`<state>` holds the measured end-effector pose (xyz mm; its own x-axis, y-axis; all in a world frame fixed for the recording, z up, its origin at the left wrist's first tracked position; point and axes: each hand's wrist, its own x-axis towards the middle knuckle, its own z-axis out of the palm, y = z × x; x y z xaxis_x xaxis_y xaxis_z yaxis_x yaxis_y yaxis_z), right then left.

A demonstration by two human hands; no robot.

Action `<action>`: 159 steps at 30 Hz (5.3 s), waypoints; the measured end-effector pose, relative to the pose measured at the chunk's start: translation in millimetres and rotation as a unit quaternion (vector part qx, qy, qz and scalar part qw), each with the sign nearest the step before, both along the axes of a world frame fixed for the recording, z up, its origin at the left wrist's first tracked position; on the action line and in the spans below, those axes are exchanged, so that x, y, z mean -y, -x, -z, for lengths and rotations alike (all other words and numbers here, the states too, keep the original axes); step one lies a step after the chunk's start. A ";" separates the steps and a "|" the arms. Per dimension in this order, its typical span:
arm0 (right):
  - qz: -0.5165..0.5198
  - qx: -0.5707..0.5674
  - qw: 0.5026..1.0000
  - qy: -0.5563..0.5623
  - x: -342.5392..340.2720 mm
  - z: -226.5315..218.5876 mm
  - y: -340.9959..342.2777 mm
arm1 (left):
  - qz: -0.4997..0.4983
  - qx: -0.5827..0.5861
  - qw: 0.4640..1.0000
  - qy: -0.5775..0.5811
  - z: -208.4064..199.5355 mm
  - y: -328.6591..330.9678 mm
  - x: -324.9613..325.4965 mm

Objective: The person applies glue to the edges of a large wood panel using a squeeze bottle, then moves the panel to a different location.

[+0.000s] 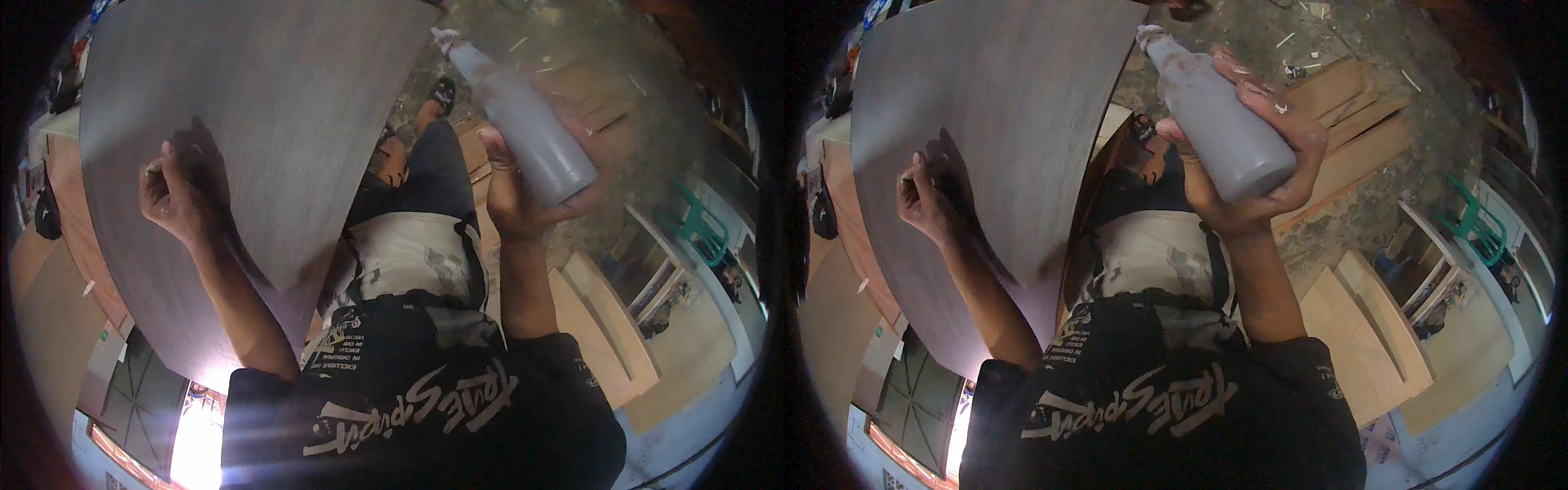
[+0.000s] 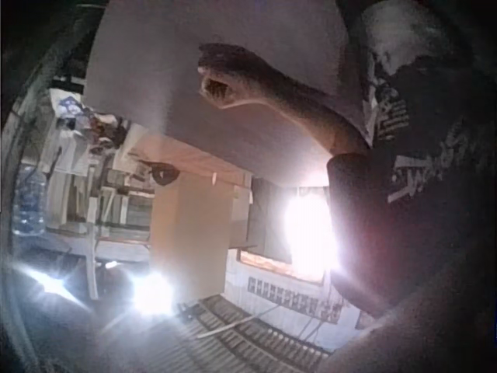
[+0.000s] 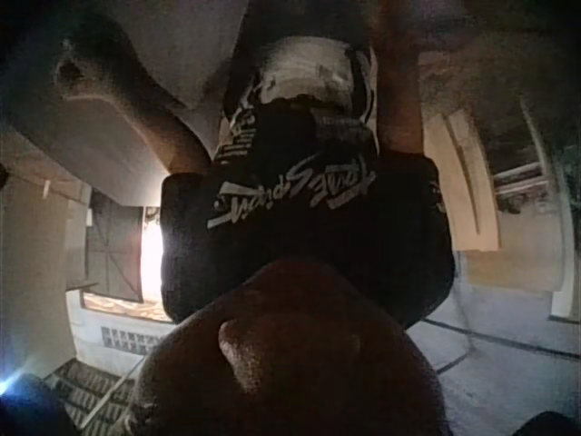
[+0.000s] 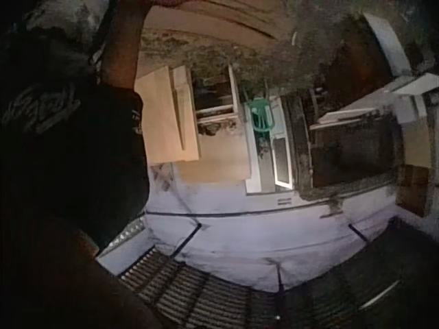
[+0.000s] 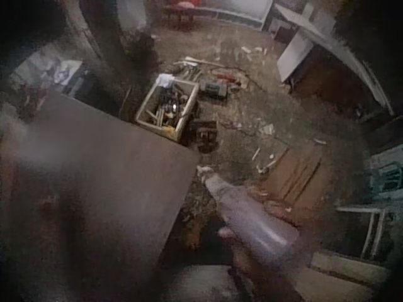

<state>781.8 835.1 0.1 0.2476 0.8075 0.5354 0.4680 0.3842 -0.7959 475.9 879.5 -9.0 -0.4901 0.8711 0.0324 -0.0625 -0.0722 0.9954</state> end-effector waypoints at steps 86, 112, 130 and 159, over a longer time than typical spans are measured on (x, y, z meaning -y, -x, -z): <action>-0.010 0.017 0.998 -0.061 -10.7 4.8 -3.5 | 0.045 -0.549 0.823 0.138 -16.1 71.5 75.8; 0.030 -0.101 0.994 0.025 64.8 9.5 70.4 | 0.150 -0.669 0.716 0.135 -5.0 195.9 283.2; 0.020 0.012 0.996 -0.087 112.4 13.0 104.9 | 0.131 -0.662 0.721 0.156 -7.9 199.7 281.1; 0.012 0.055 0.995 -0.079 219.5 9.6 168.7 | 0.179 -0.587 0.783 0.102 -8.3 272.8 395.2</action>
